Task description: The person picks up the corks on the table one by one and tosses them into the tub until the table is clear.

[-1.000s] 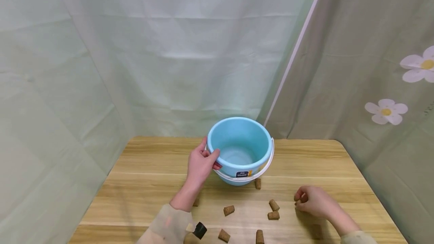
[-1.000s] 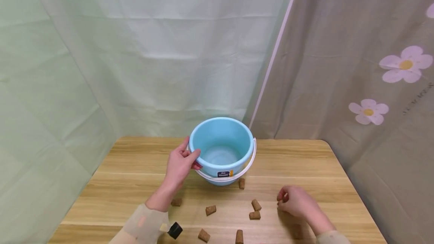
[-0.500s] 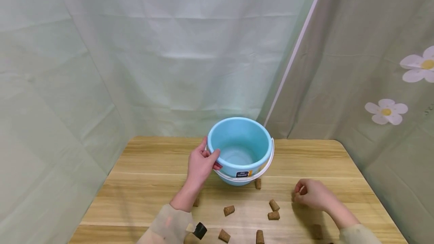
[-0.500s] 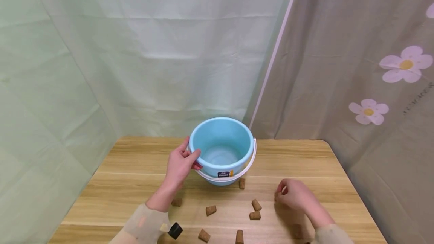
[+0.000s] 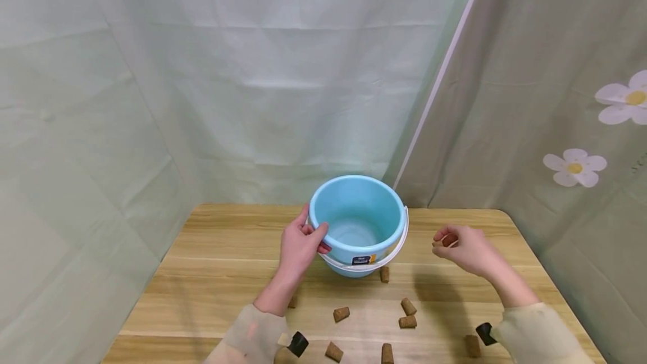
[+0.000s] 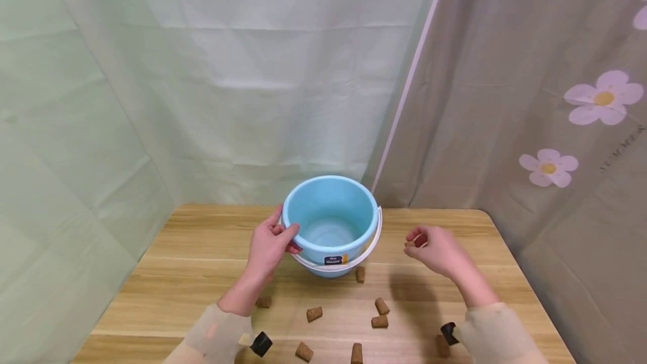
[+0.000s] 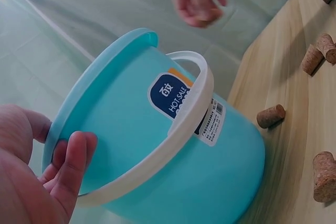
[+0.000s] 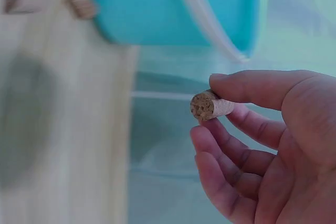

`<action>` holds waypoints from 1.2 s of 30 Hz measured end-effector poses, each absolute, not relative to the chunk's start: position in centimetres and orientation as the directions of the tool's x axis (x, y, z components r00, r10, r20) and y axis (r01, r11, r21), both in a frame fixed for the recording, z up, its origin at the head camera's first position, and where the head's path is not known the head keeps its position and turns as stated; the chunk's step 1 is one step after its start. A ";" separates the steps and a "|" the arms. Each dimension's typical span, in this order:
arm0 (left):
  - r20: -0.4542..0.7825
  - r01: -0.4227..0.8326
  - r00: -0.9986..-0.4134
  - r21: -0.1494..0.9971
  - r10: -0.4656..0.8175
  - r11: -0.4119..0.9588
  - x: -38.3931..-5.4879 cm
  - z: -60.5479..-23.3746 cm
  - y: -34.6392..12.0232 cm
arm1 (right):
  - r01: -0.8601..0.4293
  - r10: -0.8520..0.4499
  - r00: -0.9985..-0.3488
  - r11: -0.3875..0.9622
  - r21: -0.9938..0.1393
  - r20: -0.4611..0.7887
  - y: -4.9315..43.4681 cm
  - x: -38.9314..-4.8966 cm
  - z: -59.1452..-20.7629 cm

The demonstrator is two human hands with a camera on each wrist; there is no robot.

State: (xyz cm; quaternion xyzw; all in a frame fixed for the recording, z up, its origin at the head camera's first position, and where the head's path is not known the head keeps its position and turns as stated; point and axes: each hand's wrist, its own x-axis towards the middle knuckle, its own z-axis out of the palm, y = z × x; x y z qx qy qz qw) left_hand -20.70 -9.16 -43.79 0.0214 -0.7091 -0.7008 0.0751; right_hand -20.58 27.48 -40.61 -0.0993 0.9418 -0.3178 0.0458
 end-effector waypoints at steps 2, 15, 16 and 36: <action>0.079 0.077 -0.988 0.997 -0.134 0.021 -20.7 -43.8 -9.2 | -0.179 -0.211 -0.977 0.769 -0.614 0.021 27.0 -21.1 -39.4; 0.078 0.077 -0.989 0.997 -0.126 0.014 -20.8 -43.9 -9.1 | -0.213 -0.158 -0.977 0.712 -0.669 0.143 21.2 -24.1 -35.4; 0.078 0.077 -0.989 0.997 -0.127 0.012 -20.8 -43.9 -9.1 | -0.217 -0.161 -0.976 0.705 -0.675 0.146 20.7 -24.3 -35.4; 0.092 0.092 -0.989 0.996 -0.120 0.007 -20.7 -44.0 -9.2 | -0.249 -0.205 -0.968 0.666 -0.704 0.149 15.6 -26.3 -36.1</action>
